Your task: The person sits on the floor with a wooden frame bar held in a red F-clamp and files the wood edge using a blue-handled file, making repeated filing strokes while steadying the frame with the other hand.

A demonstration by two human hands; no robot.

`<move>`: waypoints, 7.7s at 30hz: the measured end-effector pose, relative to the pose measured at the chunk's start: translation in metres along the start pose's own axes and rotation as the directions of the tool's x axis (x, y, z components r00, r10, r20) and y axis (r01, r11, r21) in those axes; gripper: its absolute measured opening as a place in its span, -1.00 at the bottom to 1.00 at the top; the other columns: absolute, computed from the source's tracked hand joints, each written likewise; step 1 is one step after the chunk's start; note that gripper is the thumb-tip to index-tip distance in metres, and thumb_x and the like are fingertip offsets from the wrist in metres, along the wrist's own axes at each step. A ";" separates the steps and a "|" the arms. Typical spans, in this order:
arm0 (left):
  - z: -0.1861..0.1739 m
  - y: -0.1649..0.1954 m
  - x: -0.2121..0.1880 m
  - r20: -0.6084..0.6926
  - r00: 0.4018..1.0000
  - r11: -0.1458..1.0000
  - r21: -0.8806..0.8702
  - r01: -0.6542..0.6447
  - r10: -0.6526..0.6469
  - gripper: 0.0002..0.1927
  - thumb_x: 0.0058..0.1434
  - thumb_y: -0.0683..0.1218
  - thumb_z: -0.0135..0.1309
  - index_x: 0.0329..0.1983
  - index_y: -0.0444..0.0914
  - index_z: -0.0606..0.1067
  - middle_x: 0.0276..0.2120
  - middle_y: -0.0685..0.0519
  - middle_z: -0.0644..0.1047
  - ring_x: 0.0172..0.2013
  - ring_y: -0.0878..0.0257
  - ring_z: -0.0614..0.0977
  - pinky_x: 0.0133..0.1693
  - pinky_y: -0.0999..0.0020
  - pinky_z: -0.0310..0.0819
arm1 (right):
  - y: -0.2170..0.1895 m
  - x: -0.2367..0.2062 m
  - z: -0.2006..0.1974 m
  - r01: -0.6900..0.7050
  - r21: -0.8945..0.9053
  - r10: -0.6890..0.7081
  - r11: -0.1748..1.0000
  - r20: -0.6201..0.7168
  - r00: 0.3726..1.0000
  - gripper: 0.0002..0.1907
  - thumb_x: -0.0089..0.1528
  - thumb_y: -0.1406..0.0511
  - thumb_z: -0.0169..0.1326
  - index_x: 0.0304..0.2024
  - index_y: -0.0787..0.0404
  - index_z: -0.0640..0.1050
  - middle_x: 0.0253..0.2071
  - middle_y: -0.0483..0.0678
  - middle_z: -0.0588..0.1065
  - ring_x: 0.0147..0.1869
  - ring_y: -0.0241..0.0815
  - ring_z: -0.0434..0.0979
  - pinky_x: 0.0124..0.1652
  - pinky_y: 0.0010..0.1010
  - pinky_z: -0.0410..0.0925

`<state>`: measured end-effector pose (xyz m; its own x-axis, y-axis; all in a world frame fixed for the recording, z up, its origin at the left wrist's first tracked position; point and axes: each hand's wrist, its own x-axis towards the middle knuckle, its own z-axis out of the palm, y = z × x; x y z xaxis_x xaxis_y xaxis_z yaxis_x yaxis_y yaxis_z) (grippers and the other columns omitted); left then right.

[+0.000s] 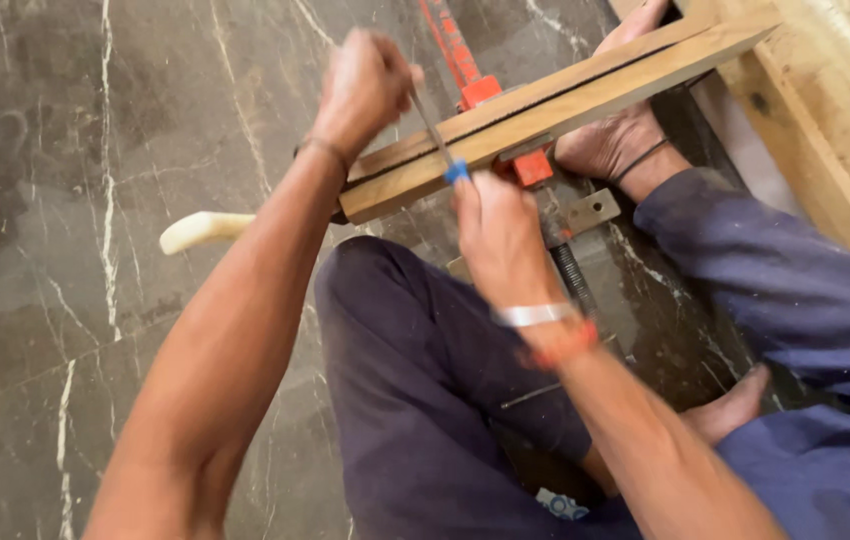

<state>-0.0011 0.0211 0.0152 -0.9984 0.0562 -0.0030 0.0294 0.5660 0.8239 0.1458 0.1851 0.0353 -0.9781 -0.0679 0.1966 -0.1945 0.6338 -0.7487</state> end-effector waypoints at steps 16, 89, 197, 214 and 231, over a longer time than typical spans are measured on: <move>0.003 0.005 -0.018 0.015 0.998 0.998 0.029 -0.055 0.054 -0.79 0.24 -0.01 0.20 -0.42 -0.23 0.57 -0.58 0.04 0.61 -0.48 0.18 0.69 -0.33 0.19 0.57 | 0.009 -0.023 -0.002 0.004 0.000 -0.004 1.000 -0.007 1.000 -0.67 0.43 0.26 -0.12 -0.37 0.33 0.47 -0.47 0.25 0.48 -0.33 0.35 0.51 -0.35 0.03 0.29; 0.024 -0.011 -0.039 -0.085 0.950 0.930 0.248 -0.273 0.302 -0.80 0.23 -0.05 0.20 -0.41 -0.29 0.56 -0.45 -0.04 0.66 -0.37 0.00 0.66 -0.34 0.05 0.48 | -0.001 -0.041 -0.015 -0.112 0.077 0.113 0.991 -0.015 0.993 -0.69 0.38 0.24 -0.08 -0.35 0.34 0.48 -0.45 0.26 0.49 -0.31 0.33 0.53 -0.37 -0.01 0.32; 0.021 -0.002 -0.012 -0.176 0.951 0.957 0.188 -0.223 0.256 -0.85 0.24 -0.09 0.10 -0.42 -0.21 0.58 -0.39 -0.03 0.69 -0.30 -0.05 0.70 -0.18 0.07 0.50 | 0.021 -0.004 0.010 0.003 0.022 -0.001 1.000 -0.076 0.997 -0.69 0.40 0.25 -0.05 -0.37 0.34 0.49 -0.44 0.28 0.49 -0.27 0.37 0.53 -0.32 0.05 0.32; 0.007 0.013 0.004 -0.144 0.990 0.991 0.135 0.019 0.000 -0.74 0.17 0.05 0.21 -0.45 -0.24 0.56 -0.48 -0.03 0.66 -0.34 0.03 0.72 -0.23 0.10 0.52 | 0.016 0.022 0.010 -0.014 0.008 0.014 1.000 -0.067 0.998 -0.61 0.40 0.19 -0.03 -0.40 0.36 0.54 -0.47 0.31 0.46 -0.30 0.35 0.52 -0.37 -0.04 0.33; 0.025 0.010 -0.030 -0.053 0.996 0.988 0.140 -0.069 0.077 -0.73 0.21 0.05 0.20 -0.38 -0.26 0.54 -0.43 -0.10 0.64 -0.32 -0.03 0.70 -0.22 0.07 0.51 | 0.014 -0.032 -0.007 -0.165 0.063 0.165 0.984 0.000 0.986 -0.64 0.39 0.20 -0.06 -0.34 0.35 0.53 -0.46 0.25 0.51 -0.32 0.28 0.57 -0.34 -0.07 0.35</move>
<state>0.0303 0.0453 0.0097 -0.9943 0.0557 0.0907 0.1046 0.6701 0.7348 0.1747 0.2019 0.0228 -0.9968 0.0379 0.0705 -0.0349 0.5868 -0.8090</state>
